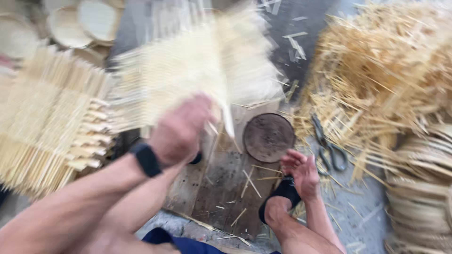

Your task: The person weaves thin bamboo strips into a circular base, trims the protruding ends with shears, and fits a pre-formed bamboo rim onto the woven piece.

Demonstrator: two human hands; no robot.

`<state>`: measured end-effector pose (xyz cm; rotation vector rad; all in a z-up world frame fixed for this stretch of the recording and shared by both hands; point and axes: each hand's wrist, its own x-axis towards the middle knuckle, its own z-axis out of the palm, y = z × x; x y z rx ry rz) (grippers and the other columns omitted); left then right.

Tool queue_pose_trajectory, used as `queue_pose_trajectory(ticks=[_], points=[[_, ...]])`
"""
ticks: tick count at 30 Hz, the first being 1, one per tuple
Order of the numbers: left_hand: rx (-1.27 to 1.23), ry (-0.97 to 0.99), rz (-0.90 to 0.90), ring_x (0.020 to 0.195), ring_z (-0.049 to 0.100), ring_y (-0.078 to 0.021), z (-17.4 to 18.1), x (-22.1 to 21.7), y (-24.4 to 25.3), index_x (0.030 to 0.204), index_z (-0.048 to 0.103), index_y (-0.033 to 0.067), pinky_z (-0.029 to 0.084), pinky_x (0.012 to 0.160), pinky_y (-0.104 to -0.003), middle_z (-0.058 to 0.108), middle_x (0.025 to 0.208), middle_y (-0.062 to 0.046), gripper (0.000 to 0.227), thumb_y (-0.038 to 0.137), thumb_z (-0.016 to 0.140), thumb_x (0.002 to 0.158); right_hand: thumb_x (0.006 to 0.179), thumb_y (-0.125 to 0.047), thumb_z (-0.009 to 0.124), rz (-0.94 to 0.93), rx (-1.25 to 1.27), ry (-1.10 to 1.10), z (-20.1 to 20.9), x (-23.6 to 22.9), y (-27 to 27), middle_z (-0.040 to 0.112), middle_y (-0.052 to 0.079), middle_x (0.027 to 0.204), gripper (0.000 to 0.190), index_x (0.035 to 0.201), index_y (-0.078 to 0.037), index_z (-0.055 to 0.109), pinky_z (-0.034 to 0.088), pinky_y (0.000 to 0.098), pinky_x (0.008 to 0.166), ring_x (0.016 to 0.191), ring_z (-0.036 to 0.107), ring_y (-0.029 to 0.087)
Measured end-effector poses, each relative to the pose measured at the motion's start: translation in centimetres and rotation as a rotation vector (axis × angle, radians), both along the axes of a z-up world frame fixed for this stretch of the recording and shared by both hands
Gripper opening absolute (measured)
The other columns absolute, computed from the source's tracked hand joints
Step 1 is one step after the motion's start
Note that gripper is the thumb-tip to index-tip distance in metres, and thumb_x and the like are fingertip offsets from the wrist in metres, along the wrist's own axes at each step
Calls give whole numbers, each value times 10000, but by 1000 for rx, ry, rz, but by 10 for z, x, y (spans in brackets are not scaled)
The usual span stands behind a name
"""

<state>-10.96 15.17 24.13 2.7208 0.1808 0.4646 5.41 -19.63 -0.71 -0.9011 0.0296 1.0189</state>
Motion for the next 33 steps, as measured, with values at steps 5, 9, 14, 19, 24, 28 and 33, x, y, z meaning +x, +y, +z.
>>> queue_pose_trajectory(ticks=[5,9,14,19,24,28,33], points=[[161,330,-601,1320,530,-411,-138,41,-120,1140,621,18,480,1025,-566,555,1407,-262,299,129,608,863,1009,-470,442,-47,-148,101,23,29,-19,693,171,1147,558,1212,16,624,635,402,794,977,739,271],[27,443,-538,1440,476,-357,-224,32,-164,1210,610,64,407,1128,-541,528,1521,-185,314,173,640,917,1028,-287,587,-25,-519,-89,-48,41,-44,741,150,1005,374,1115,60,696,613,360,727,799,717,222],[-179,355,1,1447,427,-353,-240,28,-133,1400,549,54,277,1222,-546,504,1502,-214,658,423,729,886,1052,-253,596,-69,-699,-319,-93,42,-61,739,77,873,350,997,60,744,521,283,665,725,630,110],[-113,425,319,1437,387,-421,-260,40,-116,1415,496,-64,297,1191,-492,453,1498,-297,831,510,742,866,1035,-274,616,-136,-965,-519,-81,49,-56,724,98,865,349,1037,55,733,496,288,669,744,609,127],[-148,377,359,1433,409,-421,-265,35,-125,1360,565,-82,335,1184,-458,487,1490,-295,796,501,752,851,1072,-203,577,-363,-1253,-1223,-24,24,-39,621,150,1098,262,1255,-25,636,480,356,932,1030,567,213],[-127,345,349,1407,441,-429,-264,38,-123,1335,586,-90,353,1172,-458,525,1453,-304,792,496,770,836,854,-317,736,173,-1091,-1608,6,3,6,622,158,1196,527,1270,-12,632,400,482,959,1129,564,327],[-149,340,348,1394,463,-428,-256,42,-121,1318,598,-84,366,1168,-457,549,1432,-306,786,481,795,810,842,-297,763,70,-1036,-1567,5,-10,24,620,189,1286,657,1371,46,581,404,480,1012,1181,556,348]])
